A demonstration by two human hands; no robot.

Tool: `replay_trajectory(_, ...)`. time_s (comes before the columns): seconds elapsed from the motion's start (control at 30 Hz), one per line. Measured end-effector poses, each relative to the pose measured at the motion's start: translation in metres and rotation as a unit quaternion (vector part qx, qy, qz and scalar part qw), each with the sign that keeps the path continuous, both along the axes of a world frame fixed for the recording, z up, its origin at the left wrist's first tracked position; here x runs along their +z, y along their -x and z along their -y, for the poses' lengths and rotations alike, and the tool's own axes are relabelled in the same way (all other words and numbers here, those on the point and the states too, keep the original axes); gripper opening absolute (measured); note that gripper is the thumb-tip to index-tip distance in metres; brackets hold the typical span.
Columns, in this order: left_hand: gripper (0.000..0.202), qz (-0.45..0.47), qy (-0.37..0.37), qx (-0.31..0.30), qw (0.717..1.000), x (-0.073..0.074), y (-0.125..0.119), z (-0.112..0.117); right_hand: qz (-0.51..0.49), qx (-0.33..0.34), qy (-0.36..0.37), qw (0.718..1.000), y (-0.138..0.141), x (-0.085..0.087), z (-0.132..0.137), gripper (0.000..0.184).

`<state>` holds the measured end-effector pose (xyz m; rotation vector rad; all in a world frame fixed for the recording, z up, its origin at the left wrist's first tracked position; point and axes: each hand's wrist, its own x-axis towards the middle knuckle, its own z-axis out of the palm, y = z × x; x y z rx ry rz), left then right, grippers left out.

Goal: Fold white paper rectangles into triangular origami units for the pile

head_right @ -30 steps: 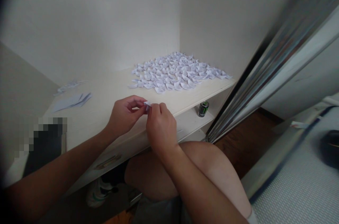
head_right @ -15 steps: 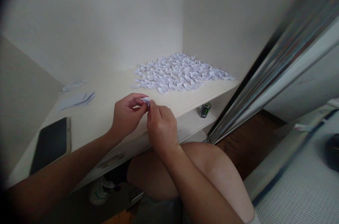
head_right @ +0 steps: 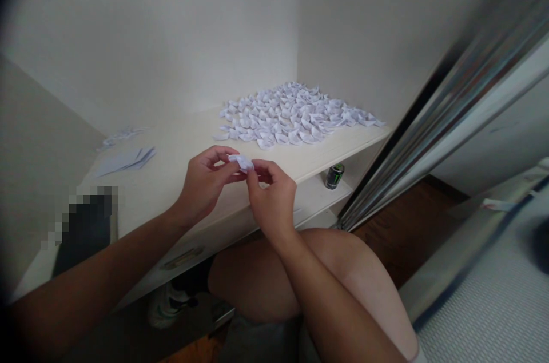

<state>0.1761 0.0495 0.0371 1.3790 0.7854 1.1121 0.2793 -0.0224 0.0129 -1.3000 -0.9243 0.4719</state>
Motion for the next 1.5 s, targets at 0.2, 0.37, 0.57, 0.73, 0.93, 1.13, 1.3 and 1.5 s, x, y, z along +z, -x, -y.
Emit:
replay_trajectory(0.2, 0.022, -0.064, -0.077, -0.014, 0.995, 0.000, 0.002, 0.002, 0.085, 0.030, 0.032, 0.995, -0.017, 0.007, 0.003, 0.011)
replay_trajectory(0.37, 0.020, -0.088, -0.113, 0.000, 0.990, -0.004, 0.003, 0.003, 0.340, -0.003, 0.085, 0.937, -0.021, 0.009, 0.007, 0.016)
replay_trajectory(0.57, 0.014, -0.073, -0.118, 0.007, 0.990, -0.005, 0.002, 0.001, 0.500, -0.077, 0.070, 0.859, -0.007, 0.003, 0.003, 0.022)
replay_trajectory(0.73, 0.019, -0.062, -0.060, -0.013, 0.996, -0.004, 0.003, -0.003, 0.384, -0.032, 0.076, 0.920, -0.014, 0.005, 0.000, 0.015)
replay_trajectory(0.93, 0.012, -0.132, -0.131, 0.007, 0.982, -0.006, 0.003, 0.000, 0.379, -0.028, 0.119, 0.917, -0.014, 0.008, 0.003, 0.013)
replay_trajectory(1.13, 0.013, -0.101, -0.091, -0.009, 0.991, -0.010, 0.004, -0.007, 0.402, -0.061, 0.080, 0.910, -0.008, 0.002, -0.002, 0.020)
replay_trajectory(1.3, 0.038, -0.122, -0.116, -0.173, 0.970, -0.007, 0.011, -0.015, 0.226, 0.100, 0.066, 0.967, -0.040, 0.004, -0.006, 0.024)
replay_trajectory(1.5, 0.026, -0.182, -0.233, -0.220, 0.930, -0.004, 0.018, -0.016, 0.140, 0.238, 0.106, 0.955, -0.070, 0.011, -0.002, 0.017)
